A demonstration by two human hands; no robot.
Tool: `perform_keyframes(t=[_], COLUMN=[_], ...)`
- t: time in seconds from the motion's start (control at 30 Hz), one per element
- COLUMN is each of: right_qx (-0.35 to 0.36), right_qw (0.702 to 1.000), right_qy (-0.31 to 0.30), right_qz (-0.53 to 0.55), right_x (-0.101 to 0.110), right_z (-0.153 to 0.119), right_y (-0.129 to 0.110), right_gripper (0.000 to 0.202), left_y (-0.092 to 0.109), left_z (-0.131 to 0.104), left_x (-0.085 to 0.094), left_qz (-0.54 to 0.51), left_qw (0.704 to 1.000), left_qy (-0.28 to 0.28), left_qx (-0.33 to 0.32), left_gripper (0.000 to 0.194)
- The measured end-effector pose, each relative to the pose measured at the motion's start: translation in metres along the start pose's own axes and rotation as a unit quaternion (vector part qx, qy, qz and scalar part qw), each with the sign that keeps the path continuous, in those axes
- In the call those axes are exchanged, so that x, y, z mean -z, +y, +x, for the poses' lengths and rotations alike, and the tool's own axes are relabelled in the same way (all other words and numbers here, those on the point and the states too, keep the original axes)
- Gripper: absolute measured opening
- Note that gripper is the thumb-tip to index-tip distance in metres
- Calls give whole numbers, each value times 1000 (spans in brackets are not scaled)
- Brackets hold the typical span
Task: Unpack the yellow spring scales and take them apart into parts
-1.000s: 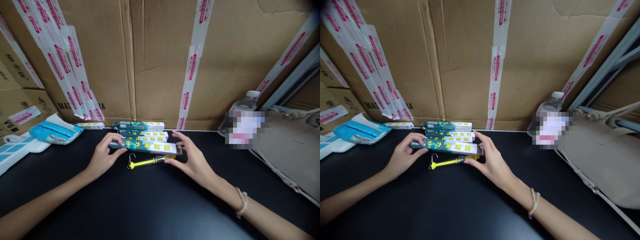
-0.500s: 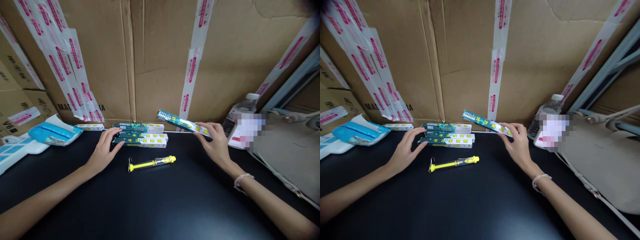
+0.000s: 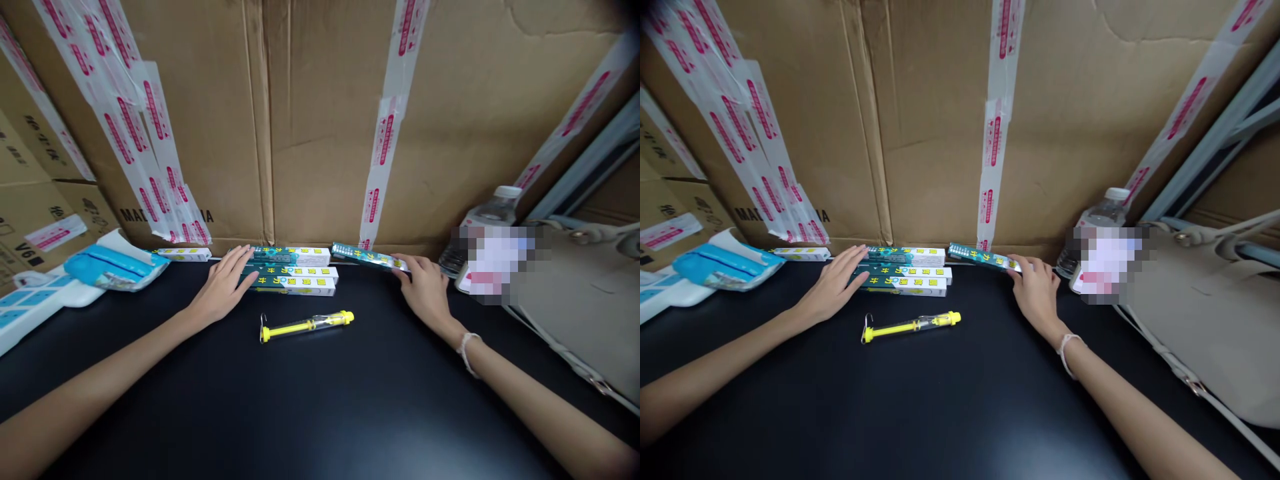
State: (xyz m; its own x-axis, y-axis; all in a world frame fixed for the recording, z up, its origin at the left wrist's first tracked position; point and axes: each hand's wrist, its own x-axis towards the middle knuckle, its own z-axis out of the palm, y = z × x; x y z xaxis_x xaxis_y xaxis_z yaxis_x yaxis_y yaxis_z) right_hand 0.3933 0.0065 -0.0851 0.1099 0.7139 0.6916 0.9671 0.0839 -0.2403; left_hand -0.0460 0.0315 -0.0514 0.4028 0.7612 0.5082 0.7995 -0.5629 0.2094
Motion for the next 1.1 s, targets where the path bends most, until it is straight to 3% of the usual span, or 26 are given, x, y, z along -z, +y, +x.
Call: perform_keyframes(t=[0.37, 0.5, 0.77, 0.97, 1.1], right_qx=[74, 113, 107, 83, 81], right_qw=[994, 988, 989, 988, 976], right_qy=[-35, -57, -58, -35, -45], right_qz=[68, 87, 88, 126, 196], right_x=[-11, -17, -22, -5, 17], right_z=[2, 5, 0, 2, 0], right_y=[8, 8, 5, -9, -35], right_gripper=[43, 38, 44, 47, 41], left_y=[-4, -19, -35, -35, -26], left_z=[1, 4, 8, 7, 4], left_x=[2, -3, -9, -3, 6], left_qz=[-122, -193, -278, -321, -349], left_qw=[987, 966, 934, 918, 907], left_qy=[67, 88, 93, 120, 155], left_qx=[83, 146, 206, 199, 180], left_gripper=[41, 53, 66, 53, 51])
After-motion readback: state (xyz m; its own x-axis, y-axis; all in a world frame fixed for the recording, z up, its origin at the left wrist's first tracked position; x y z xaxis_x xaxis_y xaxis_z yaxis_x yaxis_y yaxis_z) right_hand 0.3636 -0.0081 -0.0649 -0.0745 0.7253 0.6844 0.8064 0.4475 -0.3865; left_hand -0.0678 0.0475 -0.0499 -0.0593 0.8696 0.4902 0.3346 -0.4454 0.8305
